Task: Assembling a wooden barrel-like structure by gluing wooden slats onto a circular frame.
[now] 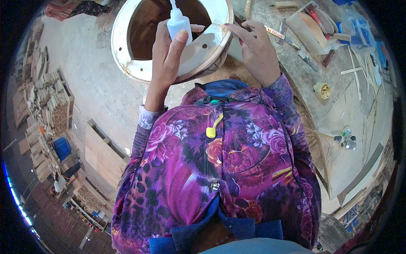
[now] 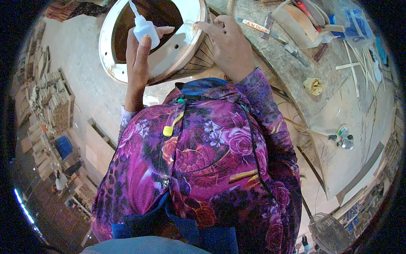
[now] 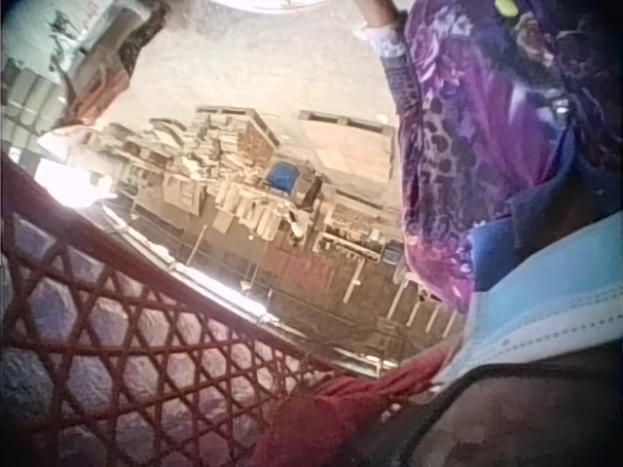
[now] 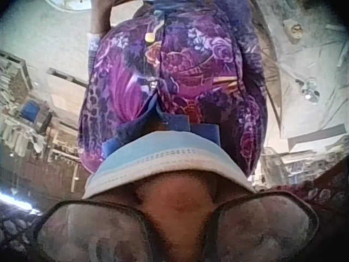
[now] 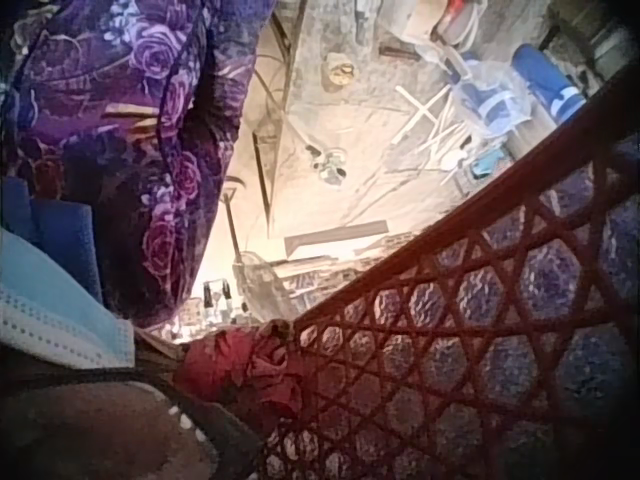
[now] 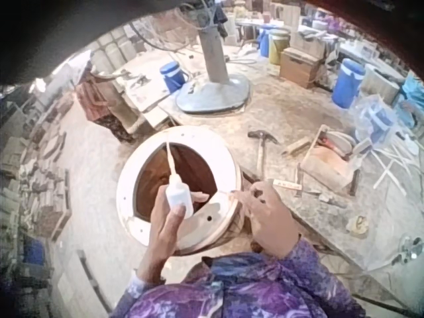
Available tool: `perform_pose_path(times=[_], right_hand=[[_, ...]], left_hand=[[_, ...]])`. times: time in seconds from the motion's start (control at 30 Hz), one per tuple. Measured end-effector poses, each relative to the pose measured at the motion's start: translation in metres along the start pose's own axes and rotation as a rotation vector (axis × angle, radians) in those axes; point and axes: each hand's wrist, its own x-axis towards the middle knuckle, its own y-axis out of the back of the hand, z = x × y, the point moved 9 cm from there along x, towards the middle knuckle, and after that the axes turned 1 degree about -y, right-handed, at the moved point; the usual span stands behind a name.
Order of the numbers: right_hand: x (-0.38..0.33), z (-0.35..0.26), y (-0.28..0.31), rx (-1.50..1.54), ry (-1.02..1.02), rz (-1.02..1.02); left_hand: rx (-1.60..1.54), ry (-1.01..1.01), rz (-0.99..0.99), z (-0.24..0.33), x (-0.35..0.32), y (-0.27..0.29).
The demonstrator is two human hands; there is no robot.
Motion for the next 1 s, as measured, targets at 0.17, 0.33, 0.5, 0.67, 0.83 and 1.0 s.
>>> perform_pose_path(times=[0.17, 0.33, 0.5, 0.67, 0.83, 1.0], right_hand=[[-0.009, -0.003, -0.001, -0.067, -0.014, -0.032], [-0.013, -0.004, -0.005, -0.159, -0.008, -0.059], [-0.012, -0.003, -0.008, -0.206, -0.007, -0.08], [-0.01, -0.002, -0.003, -0.127, 0.01, -0.045], [-0.011, -0.015, -0.007, -0.203, 0.054, -0.111], [-0.012, -0.017, -0.009, -0.33, 0.076, -0.096]], left_hand=[[0.02, 0.005, 0.014, -0.001, -0.001, 0.002], [-0.011, 0.031, -0.014, -0.002, 0.0, 0.0], [-0.052, 0.05, 0.009, -0.006, -0.002, 0.0], [-0.061, 0.047, 0.006, -0.005, -0.002, 0.0], [-0.061, 0.063, -0.003, -0.007, -0.002, 0.0], [-0.044, 0.039, 0.001, -0.003, -0.002, -0.001]])
